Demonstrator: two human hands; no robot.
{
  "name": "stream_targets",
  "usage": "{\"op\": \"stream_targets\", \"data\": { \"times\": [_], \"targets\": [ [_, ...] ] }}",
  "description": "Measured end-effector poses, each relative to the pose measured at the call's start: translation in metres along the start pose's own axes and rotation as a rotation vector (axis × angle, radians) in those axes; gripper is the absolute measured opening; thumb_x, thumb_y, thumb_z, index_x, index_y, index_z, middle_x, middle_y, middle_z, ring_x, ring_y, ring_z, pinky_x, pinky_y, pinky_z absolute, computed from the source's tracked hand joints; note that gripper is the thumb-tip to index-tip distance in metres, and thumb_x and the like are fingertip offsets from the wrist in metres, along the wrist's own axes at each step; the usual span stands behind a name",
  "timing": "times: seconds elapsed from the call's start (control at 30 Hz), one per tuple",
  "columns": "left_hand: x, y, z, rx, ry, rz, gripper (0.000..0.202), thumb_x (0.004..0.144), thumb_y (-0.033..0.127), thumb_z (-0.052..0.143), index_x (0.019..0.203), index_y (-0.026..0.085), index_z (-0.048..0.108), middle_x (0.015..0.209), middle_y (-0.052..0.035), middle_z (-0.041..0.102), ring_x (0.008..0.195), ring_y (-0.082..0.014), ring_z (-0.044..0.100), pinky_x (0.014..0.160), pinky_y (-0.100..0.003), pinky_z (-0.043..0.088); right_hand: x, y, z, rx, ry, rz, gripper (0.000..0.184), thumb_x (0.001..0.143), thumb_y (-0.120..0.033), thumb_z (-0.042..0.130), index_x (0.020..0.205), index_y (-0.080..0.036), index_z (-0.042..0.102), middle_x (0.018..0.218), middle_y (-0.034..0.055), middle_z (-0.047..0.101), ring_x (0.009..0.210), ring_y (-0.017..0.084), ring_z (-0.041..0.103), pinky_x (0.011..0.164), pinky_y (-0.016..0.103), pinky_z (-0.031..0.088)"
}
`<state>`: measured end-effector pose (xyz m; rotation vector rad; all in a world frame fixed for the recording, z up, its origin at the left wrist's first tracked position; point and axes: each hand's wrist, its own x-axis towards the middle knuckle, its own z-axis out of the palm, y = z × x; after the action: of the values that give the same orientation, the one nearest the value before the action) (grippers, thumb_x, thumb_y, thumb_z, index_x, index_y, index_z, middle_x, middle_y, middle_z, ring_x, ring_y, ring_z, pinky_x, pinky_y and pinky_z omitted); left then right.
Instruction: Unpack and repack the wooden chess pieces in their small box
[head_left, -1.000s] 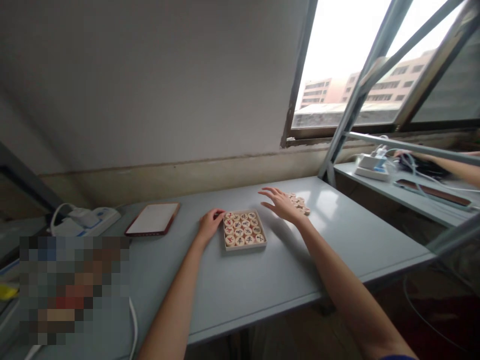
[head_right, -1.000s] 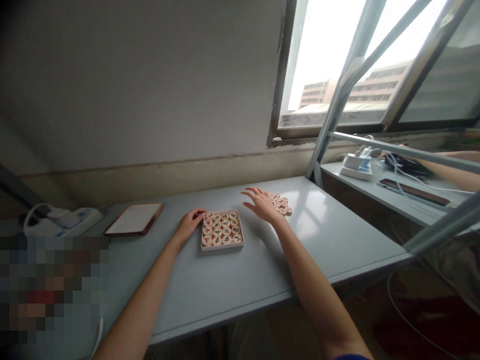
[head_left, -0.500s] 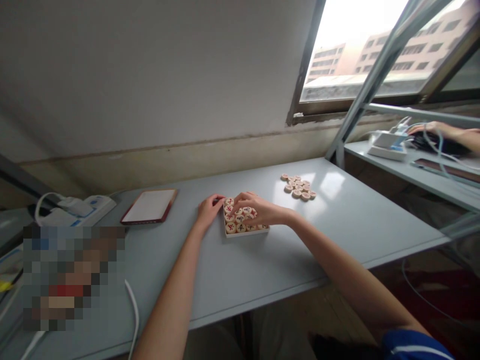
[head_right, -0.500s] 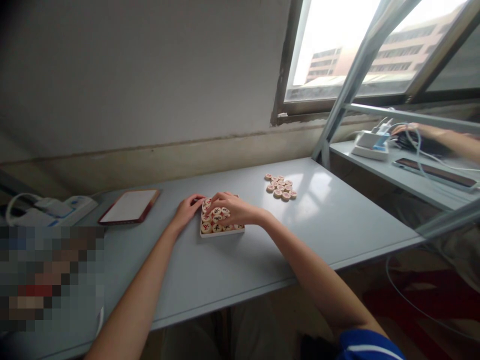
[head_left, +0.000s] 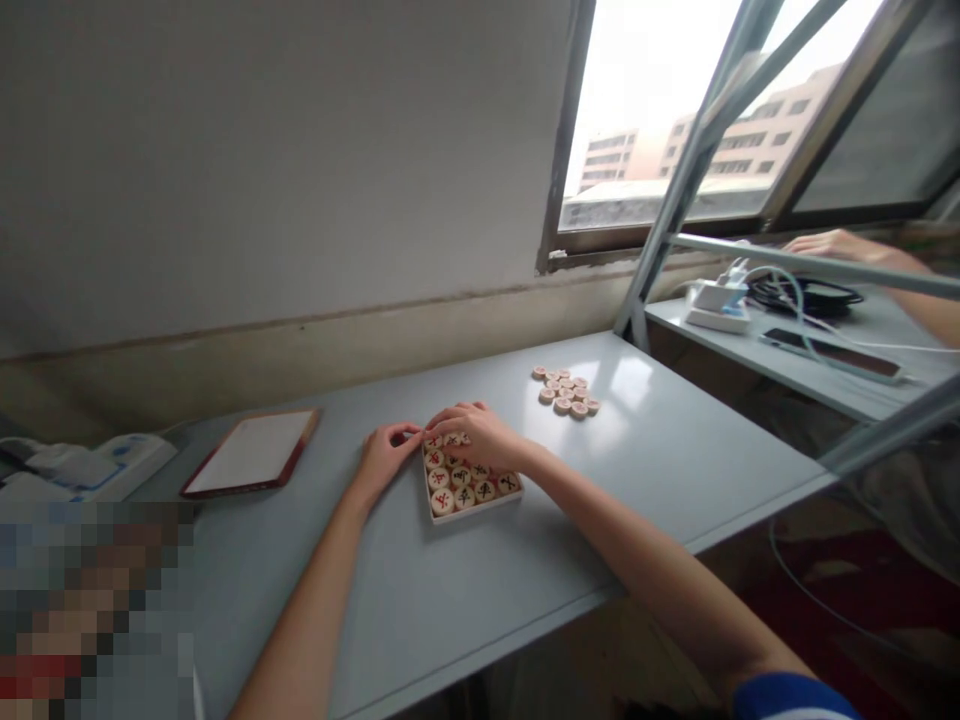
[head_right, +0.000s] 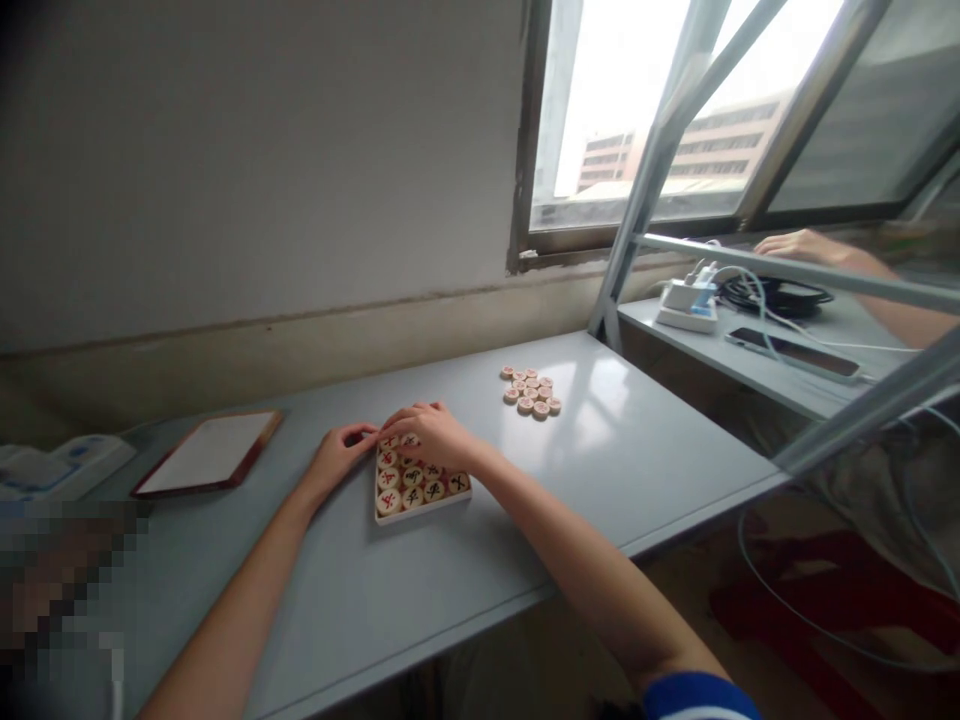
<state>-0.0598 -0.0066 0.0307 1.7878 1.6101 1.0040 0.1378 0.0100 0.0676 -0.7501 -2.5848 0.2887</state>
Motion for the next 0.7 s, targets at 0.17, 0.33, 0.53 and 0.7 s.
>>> {"op": "stream_targets", "data": {
  "times": [0.17,0.33,0.53,0.7],
  "targets": [
    [-0.001,0.007,-0.001,-0.106,-0.015,-0.014,0.035,0.069,0.043,0.053,0.079,0.014,0.07,0.084,-0.0071,0.069,0.081,-0.0214,0.06,0.077,-0.03,0.044,-0.001,-0.004,0.002,-0.046,0.034,0.019,0.022,0.078,-0.021,0.056,0.099,-0.027,0.061,0.105,0.001,0.058,0.092,0.015,0.049,0.082,0.032,0.028],
    [-0.003,0.015,-0.003,-0.146,-0.028,-0.034,0.035,0.068,0.044,0.053,0.078,0.014,0.07,0.085,-0.0073,0.069,0.085,-0.0231,0.06,0.08,-0.033,0.044,-0.003,-0.004,0.002,-0.011,0.06,0.055,0.023,0.074,-0.02,0.06,0.097,-0.022,0.058,0.099,0.0035,0.058,0.094,0.017,0.048,0.08,0.03,0.029],
    [-0.002,0.01,-0.003,-0.111,-0.058,-0.001,0.033,0.068,0.043,0.054,0.08,0.016,0.07,0.086,-0.0066,0.069,0.084,-0.0216,0.06,0.081,-0.032,0.043,-0.003,0.001,-0.01,0.066,0.141,0.104,0.023,0.076,-0.026,0.058,0.099,-0.023,0.055,0.095,0.0007,0.06,0.089,0.014,0.05,0.079,0.028,0.029],
    [-0.004,0.011,-0.004,-0.046,-0.072,0.0,0.031,0.067,0.041,0.055,0.081,0.019,0.069,0.084,-0.0042,0.068,0.082,-0.0199,0.059,0.079,-0.03,0.044,-0.02,0.041,-0.029,-0.219,0.311,0.355,0.019,0.081,-0.025,0.051,0.099,-0.023,0.058,0.099,0.0048,0.06,0.093,0.019,0.047,0.08,0.033,0.025]
  ]
}}
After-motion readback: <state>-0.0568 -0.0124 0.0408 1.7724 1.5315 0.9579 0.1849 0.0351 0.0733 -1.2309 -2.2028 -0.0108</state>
